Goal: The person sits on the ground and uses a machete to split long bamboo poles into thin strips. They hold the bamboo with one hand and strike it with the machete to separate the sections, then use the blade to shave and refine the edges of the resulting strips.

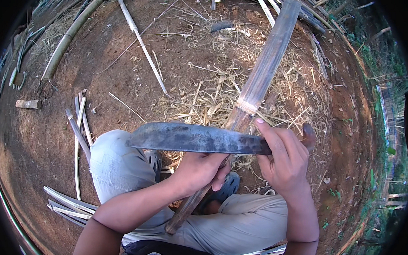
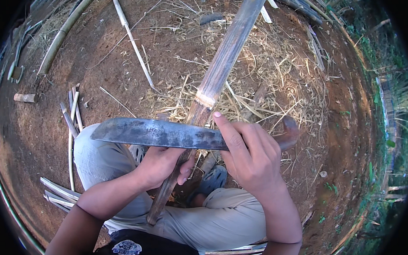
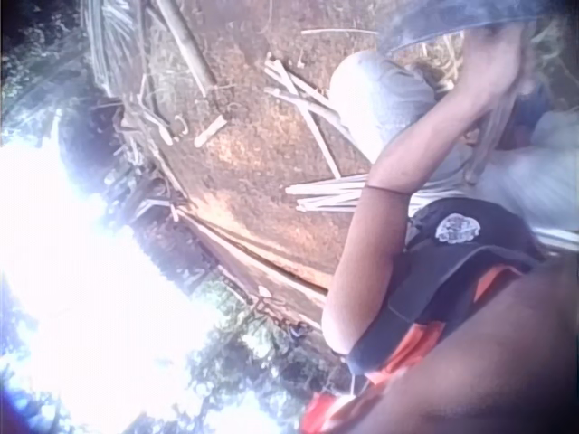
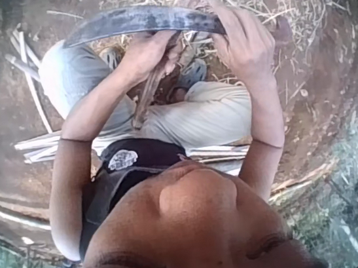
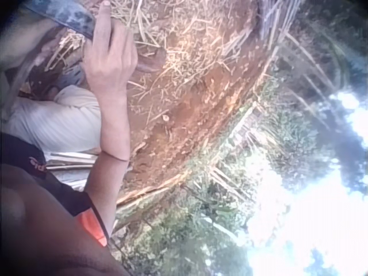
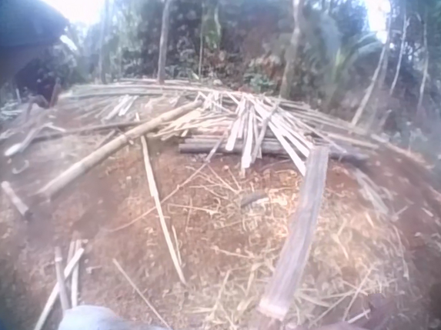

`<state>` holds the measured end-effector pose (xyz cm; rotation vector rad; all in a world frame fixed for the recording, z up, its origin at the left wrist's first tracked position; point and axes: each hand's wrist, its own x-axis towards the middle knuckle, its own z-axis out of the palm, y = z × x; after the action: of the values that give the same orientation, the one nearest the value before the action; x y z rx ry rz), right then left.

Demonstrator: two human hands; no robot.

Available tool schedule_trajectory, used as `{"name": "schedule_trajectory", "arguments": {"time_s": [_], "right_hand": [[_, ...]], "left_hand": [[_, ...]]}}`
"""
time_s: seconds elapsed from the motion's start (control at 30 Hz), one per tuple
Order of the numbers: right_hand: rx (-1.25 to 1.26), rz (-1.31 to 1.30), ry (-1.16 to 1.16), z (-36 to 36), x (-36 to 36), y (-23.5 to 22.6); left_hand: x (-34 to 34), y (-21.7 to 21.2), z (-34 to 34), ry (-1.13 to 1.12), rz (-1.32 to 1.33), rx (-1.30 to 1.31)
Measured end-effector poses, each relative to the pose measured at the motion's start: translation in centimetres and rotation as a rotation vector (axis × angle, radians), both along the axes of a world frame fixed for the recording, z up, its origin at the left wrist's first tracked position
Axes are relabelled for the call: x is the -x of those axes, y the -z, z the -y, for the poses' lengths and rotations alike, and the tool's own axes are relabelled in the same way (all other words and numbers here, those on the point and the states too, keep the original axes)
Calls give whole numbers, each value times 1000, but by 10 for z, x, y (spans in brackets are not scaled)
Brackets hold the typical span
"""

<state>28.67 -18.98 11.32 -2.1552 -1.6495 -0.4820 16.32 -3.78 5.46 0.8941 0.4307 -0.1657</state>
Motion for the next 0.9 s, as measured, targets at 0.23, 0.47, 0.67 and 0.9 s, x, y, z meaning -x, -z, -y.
{"name": "schedule_trajectory", "arguments": {"time_s": [0.23, 0.47, 0.67, 0.9], "right_hand": [[20, 12, 97, -2, -7, 6], [-28, 28, 219, -9, -22, 12], [-52, 139, 253, -17, -28, 6], [-81, 40, 274, -17, -36, 5]], "left_hand": [[-2, -8, 4, 1, 61, -114], [-1, -11, -3, 144, 192, -135], [2, -10, 12, -7, 136, -69], [2, -23, 20, -64, 121, -198]]}}
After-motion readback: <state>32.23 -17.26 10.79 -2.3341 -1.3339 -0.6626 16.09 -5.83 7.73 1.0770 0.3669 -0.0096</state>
